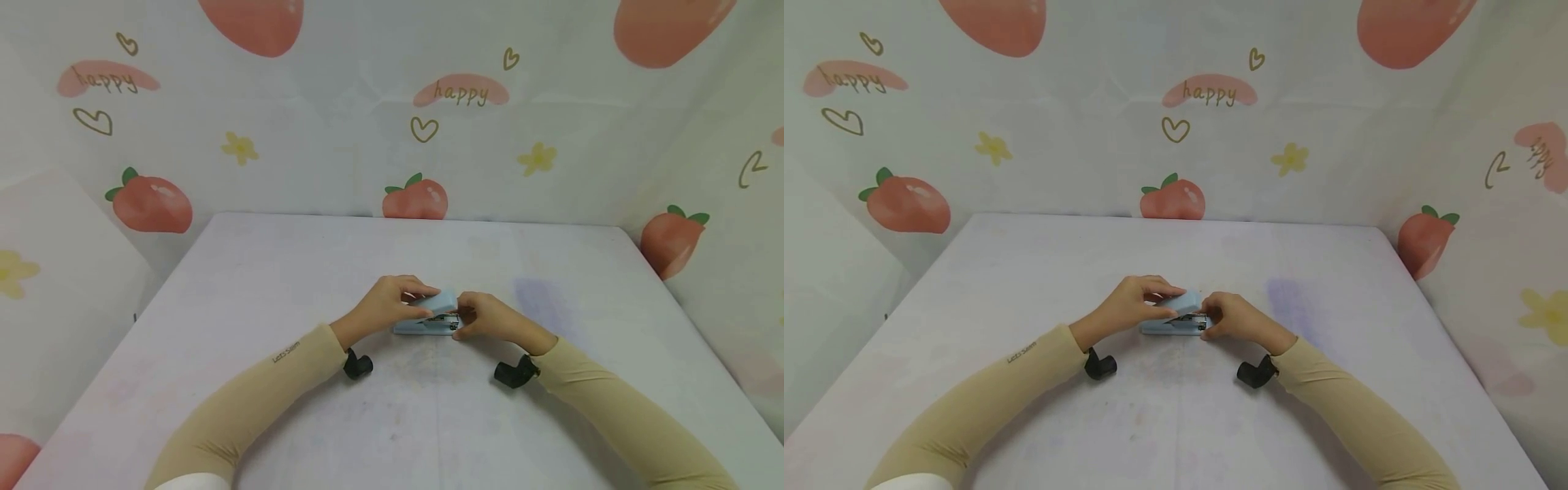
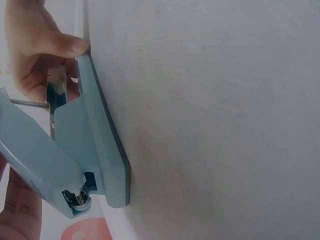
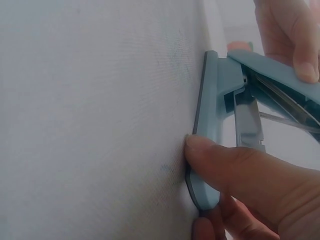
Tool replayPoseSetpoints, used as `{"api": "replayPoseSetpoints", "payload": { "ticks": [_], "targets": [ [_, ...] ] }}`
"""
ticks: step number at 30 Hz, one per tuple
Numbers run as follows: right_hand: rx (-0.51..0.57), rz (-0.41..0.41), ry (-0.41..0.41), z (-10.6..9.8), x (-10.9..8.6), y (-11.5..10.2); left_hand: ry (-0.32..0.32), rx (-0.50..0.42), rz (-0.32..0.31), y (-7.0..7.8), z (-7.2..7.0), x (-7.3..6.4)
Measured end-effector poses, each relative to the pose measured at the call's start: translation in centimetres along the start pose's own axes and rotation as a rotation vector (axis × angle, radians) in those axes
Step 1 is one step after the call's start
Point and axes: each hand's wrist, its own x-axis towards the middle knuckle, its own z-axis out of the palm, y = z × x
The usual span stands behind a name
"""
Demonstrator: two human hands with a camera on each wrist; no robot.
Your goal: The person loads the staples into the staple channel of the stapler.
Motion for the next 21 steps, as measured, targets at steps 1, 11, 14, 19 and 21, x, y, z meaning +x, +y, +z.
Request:
{"api": "replayPoseSetpoints", "payload": {
  "ticks": [1,11,14,19,21],
  "targets": [
    [0.0,0.0,0.0,0.0,0.0,0.0,-0.002,0.004,0.0,0.0,0.0,0.0],
    [-0.007,0.025,0.001,0.1,0.2,-0.1,-0.028,0.031,-0.035,0.4,0.3,0.4],
    [0.003,0.032,-0.002,0.1,0.2,-0.1,-0.041,0.037,-0.059,0.6,0.3,0.5],
    [0.023,0.03,-0.01,0.0,0.1,-0.2,-0.071,0.088,-0.09,0.8,0.4,0.9],
    [0.028,0.027,-0.011,0.0,0.1,-0.2,-0.089,0.107,-0.11,0.8,0.5,1.1]
  ]
}}
